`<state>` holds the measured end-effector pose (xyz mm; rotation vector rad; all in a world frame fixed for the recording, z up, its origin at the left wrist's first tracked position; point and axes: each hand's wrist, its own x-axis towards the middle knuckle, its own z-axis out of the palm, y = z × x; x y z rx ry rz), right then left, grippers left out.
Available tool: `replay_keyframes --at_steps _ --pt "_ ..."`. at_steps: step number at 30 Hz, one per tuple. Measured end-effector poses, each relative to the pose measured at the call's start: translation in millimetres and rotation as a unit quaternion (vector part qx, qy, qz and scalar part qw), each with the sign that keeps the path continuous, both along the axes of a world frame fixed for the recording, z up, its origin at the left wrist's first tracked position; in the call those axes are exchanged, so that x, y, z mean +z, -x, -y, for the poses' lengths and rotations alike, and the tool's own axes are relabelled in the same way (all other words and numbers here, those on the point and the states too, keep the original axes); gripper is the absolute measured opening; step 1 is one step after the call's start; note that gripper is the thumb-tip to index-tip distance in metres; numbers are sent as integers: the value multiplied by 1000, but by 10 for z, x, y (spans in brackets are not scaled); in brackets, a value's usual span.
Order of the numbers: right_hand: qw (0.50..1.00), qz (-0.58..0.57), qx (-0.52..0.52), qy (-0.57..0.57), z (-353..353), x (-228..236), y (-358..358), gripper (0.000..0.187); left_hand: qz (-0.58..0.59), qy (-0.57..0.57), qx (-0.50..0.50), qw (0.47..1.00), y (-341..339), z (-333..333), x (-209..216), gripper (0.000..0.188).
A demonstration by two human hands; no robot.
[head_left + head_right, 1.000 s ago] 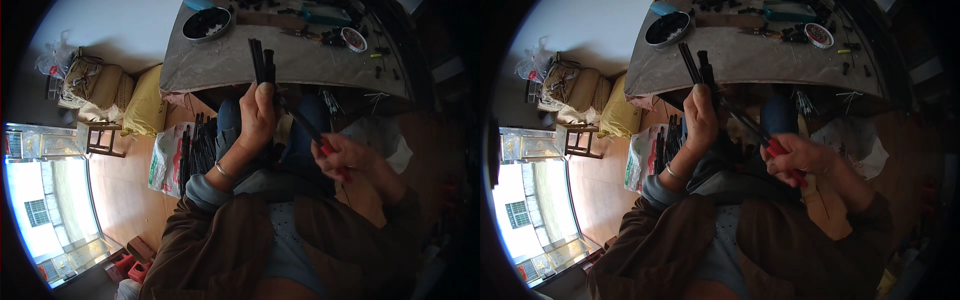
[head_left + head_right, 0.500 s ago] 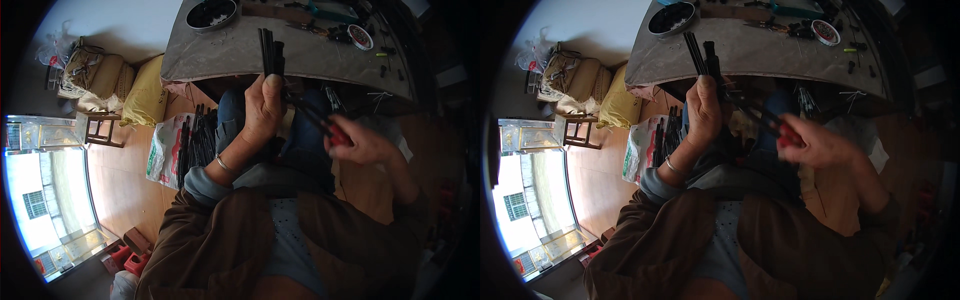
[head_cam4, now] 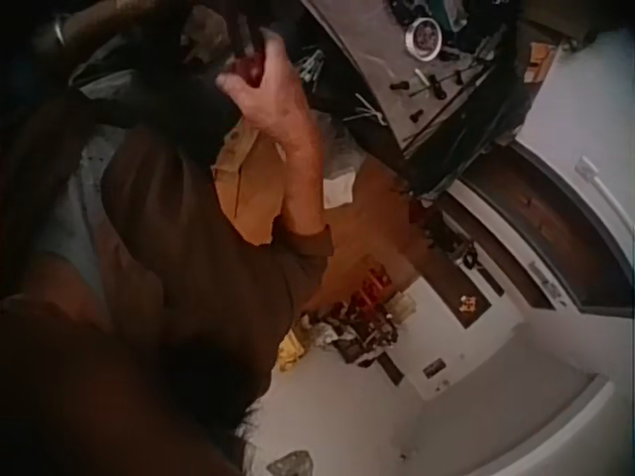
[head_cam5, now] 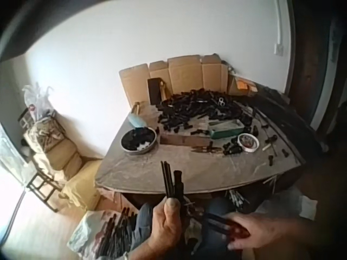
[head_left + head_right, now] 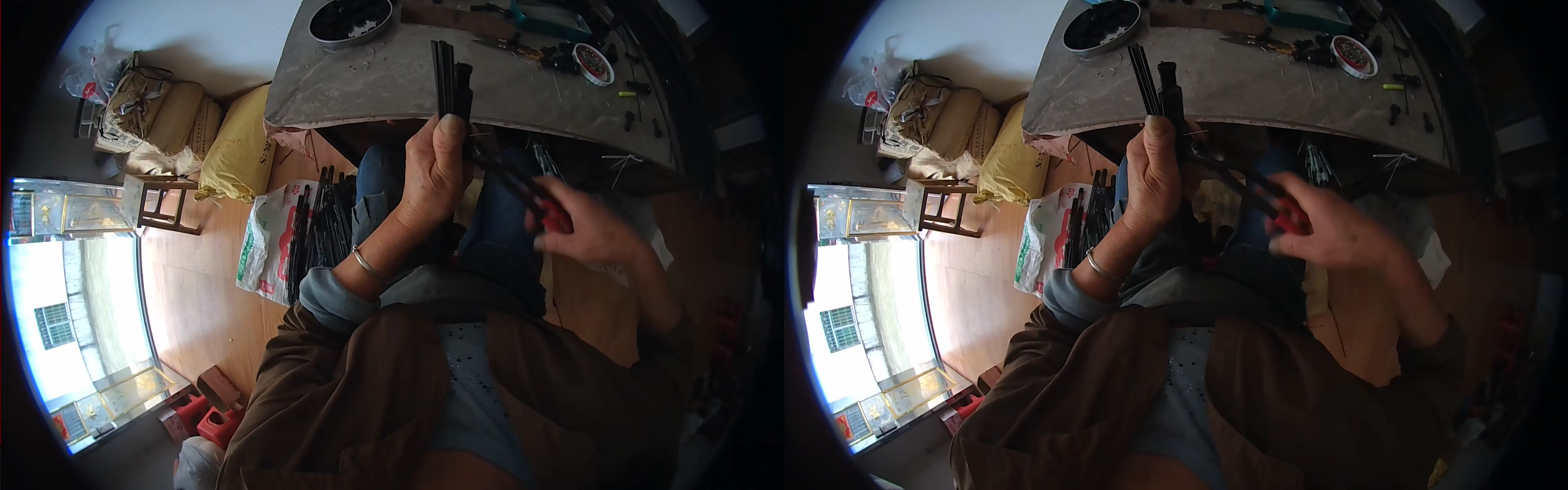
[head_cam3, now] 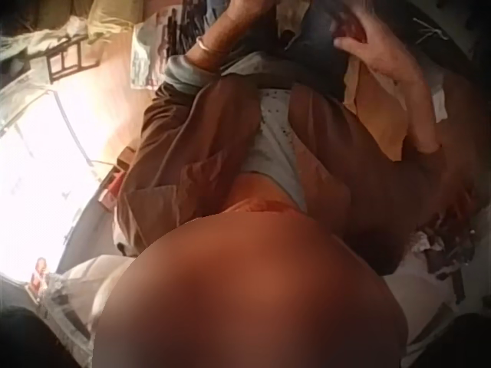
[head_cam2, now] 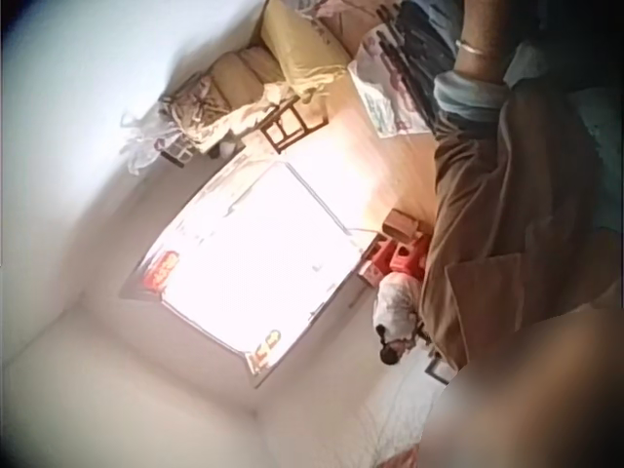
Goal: Assembling umbrella ribs by inserting spokes into plastic connectors and securing them.
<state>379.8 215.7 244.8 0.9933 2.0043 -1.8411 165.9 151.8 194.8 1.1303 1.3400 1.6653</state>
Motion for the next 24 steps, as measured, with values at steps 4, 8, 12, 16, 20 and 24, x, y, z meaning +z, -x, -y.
replay_keyframes --at_steps 4,8,12,16,20,24 --pt "989 -121 -47 -77 64 -101 -22 25 68 16 -16 997 41 -2 -11 54" --pt "972 -73 -69 214 65 -15 21 33 75 -6 -66 995 14 8 40 55" --pt "968 -78 -68 226 42 162 33 40 85 16 -80 993 30 16 57 57" --pt "970 -22 -85 227 129 253 54 38 97 19 -93 991 25 7 40 60" --pt "935 -36 -114 335 309 153 139 40 94 25 -96 991 35 27 53 61" --pt "925 -70 -108 358 300 77 155 41 108 27 -67 992 43 7 44 63"
